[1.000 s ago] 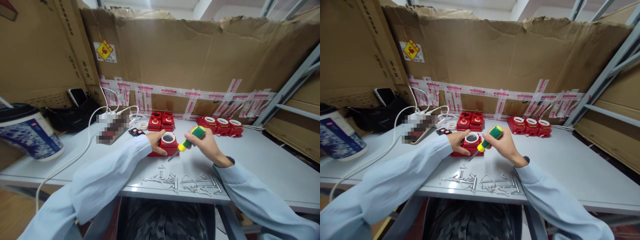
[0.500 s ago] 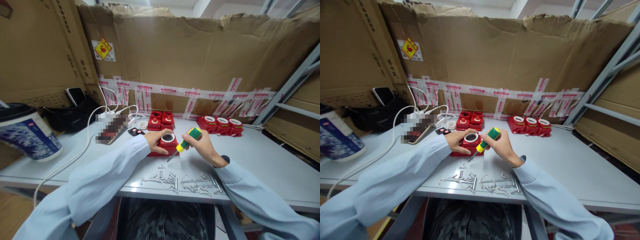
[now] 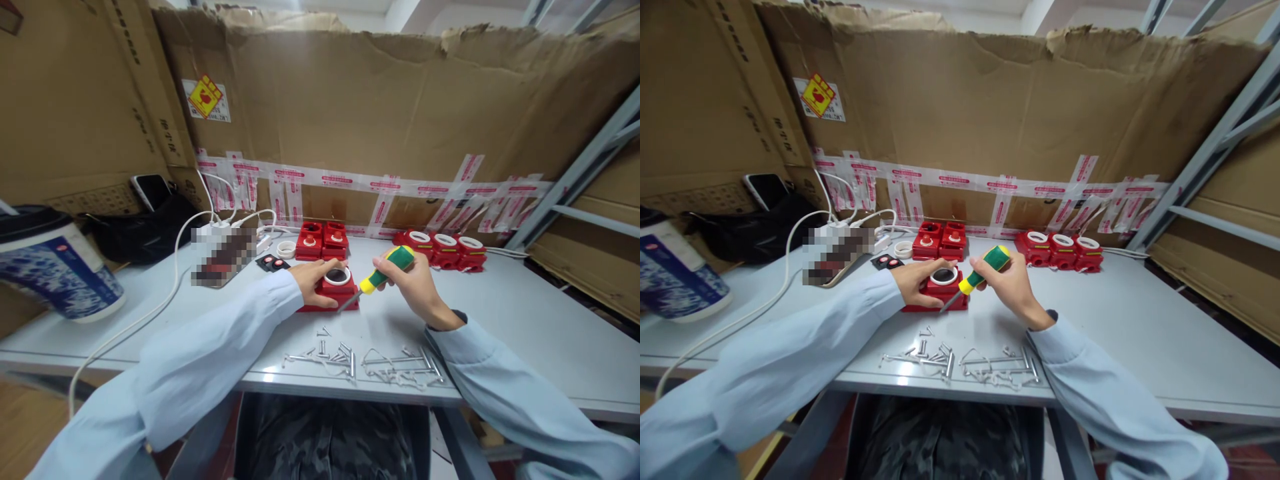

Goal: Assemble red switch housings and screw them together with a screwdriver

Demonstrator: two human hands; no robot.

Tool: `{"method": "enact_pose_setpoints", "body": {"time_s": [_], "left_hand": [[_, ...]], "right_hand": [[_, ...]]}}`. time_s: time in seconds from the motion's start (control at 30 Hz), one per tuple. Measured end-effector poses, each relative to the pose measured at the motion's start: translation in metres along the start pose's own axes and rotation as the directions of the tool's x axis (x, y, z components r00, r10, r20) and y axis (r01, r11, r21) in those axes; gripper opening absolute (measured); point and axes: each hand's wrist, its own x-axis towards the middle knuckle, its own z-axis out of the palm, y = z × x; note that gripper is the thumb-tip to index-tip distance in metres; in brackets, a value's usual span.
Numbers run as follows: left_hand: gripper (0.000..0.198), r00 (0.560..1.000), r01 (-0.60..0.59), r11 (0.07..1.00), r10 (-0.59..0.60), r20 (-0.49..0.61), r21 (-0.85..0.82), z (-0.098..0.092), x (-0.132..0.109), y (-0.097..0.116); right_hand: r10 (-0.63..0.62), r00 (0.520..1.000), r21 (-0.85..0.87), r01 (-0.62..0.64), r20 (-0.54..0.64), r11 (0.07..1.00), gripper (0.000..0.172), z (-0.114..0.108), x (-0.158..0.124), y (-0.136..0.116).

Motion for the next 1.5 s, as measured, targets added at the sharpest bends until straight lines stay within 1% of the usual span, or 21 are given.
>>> {"method": "enact_pose_setpoints", "body": {"time_s": [0.1, 0.23, 0.4, 0.67, 0.87, 1.0, 1.07, 1.17, 1.3, 1.4, 1.5], "left_hand": [[0.082, 1.000, -0.017, 1.000, 0.017, -0.001, 0.007, 0.001, 0.001, -0.002], [0.081, 0.999, -0.035, 0.999, 0.034, 0.019, 0.031, 0.001, 0.002, -0.003], [0.081, 0.999, -0.016, 0.996, 0.012, 0.048, 0.083, -0.003, 0.002, 0.002], [0.080, 0.993, 0.041, 0.984, -0.059, 0.098, 0.173, -0.010, 0.001, 0.013], [0.081, 0.992, 0.046, 0.983, -0.067, 0.109, 0.178, -0.011, 0.000, 0.016], [0.081, 0.992, 0.044, 0.986, -0.063, 0.110, 0.162, -0.012, 0.000, 0.016], [0.081, 0.993, 0.042, 0.988, -0.059, 0.107, 0.149, -0.012, 0.000, 0.015], [0.081, 0.992, 0.042, 0.989, -0.057, 0.111, 0.139, -0.011, 0.000, 0.013], [0.079, 0.990, 0.054, 0.988, -0.071, 0.123, 0.142, -0.011, 0.001, 0.011], [0.076, 0.988, 0.057, 0.986, -0.079, 0.133, 0.157, -0.011, 0.001, 0.011], [0.076, 0.987, 0.059, 0.985, -0.082, 0.139, 0.160, -0.011, 0.000, 0.012]], "right_hand": [[-0.001, 1.000, 0.006, 0.001, 0.015, 1.000, 0.028, 0.007, -0.002, -0.002], [0.065, 0.994, 0.010, -0.066, 0.082, 0.998, 0.029, 0.020, -0.006, -0.001], [0.086, 0.991, 0.001, -0.087, 0.099, 0.996, 0.029, 0.027, -0.007, 0.003], [0.094, 0.988, -0.026, -0.092, 0.124, 0.995, 0.028, 0.028, -0.005, 0.001], [0.100, 0.992, -0.008, -0.099, 0.077, 0.995, 0.025, 0.022, -0.005, -0.006], [0.030, 0.999, 0.008, -0.031, 0.046, 0.999, 0.022, 0.014, -0.003, -0.009], [-0.010, 1.000, 0.008, 0.010, 0.017, 1.000, 0.021, 0.008, -0.001, -0.011], [-0.060, 0.996, -0.002, 0.060, -0.072, 0.998, 0.019, -0.003, 0.002, -0.014], [-0.138, 0.964, 0.004, 0.143, -0.229, 0.990, 0.018, -0.017, 0.010, -0.017], [-0.144, 0.928, 0.026, 0.163, -0.343, 0.986, 0.019, -0.024, 0.019, -0.013], [-0.108, 0.898, 0.042, 0.139, -0.426, 0.989, 0.019, -0.024, 0.028, -0.003]]}}
